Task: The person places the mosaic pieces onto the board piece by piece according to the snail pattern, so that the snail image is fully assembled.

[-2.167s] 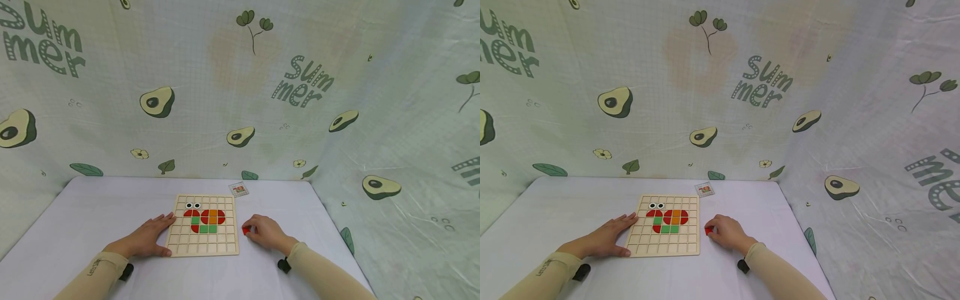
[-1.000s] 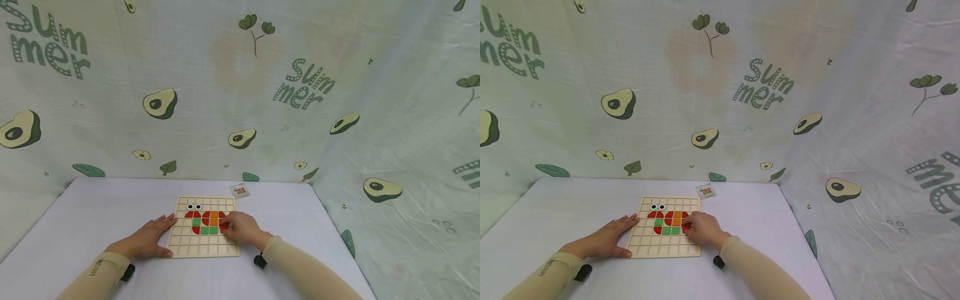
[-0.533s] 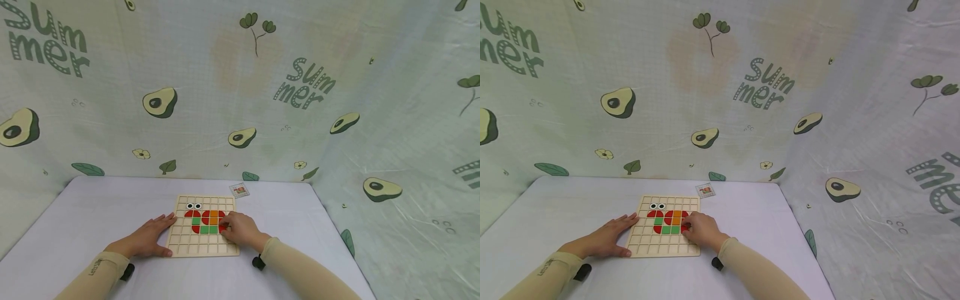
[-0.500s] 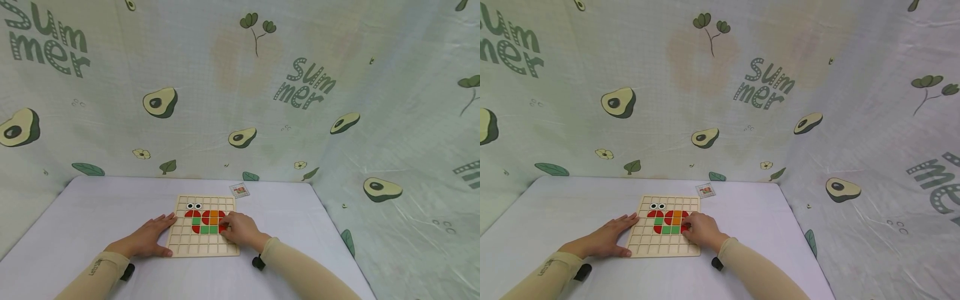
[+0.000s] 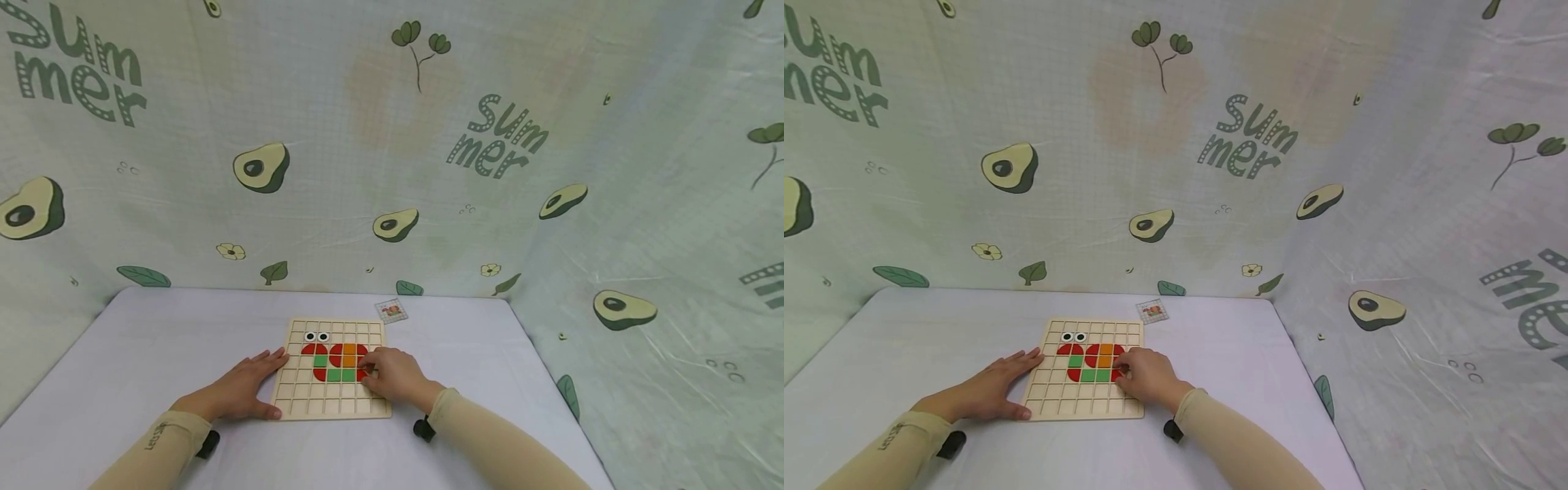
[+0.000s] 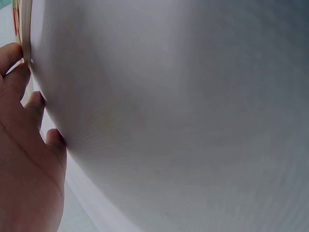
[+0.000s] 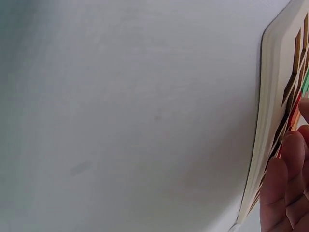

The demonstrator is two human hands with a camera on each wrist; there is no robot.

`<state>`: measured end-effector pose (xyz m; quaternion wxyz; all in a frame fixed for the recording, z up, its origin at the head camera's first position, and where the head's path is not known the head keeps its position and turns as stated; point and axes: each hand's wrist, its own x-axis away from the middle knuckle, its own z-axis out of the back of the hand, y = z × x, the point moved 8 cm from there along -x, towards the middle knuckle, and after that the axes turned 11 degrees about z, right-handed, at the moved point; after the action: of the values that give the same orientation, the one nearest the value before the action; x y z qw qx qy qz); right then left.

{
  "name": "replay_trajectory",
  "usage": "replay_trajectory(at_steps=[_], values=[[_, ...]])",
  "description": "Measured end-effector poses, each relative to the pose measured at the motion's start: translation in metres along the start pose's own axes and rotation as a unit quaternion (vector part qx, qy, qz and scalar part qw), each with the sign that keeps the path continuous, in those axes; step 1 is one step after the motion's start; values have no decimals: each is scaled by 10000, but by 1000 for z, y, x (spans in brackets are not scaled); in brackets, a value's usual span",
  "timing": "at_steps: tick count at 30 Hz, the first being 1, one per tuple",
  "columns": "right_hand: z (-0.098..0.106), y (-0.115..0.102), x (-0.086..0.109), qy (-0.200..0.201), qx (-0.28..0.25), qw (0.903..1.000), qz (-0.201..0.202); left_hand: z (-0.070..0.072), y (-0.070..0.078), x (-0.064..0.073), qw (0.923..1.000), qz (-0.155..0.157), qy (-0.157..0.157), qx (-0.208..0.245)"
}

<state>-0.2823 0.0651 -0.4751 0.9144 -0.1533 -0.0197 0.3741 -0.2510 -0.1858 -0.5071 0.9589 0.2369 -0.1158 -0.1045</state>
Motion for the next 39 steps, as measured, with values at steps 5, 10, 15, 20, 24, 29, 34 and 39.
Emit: replay_trajectory(at_steps=[5,10,15,20,24,29,34,39], values=[[1,1,4,-114,-5,9999,-53,1,-1,1,10000,54,-48,28],[7,4,13,-241,-201,9995,-13,-1,-2,3,9999,22,-124,108],[13,9,23,-398,-571,9976,-37,1,-2,3,9999,-45,-112,55],[15,13,33,-488,-723,9962,-21,6,-5,5,9999,28,-128,-97],[17,15,41,-569,-754,9955,-41,7,-9,6,9997,100,-162,-162],[23,18,52,-632,-959,9934,-52,7,-9,8,9997,55,-137,-189],[28,24,62,-677,-1472,9868,9,7,-11,9,9995,50,-112,-305],[34,33,68,-590,-1810,9817,43,11,-10,9,9989,34,-77,-453]])
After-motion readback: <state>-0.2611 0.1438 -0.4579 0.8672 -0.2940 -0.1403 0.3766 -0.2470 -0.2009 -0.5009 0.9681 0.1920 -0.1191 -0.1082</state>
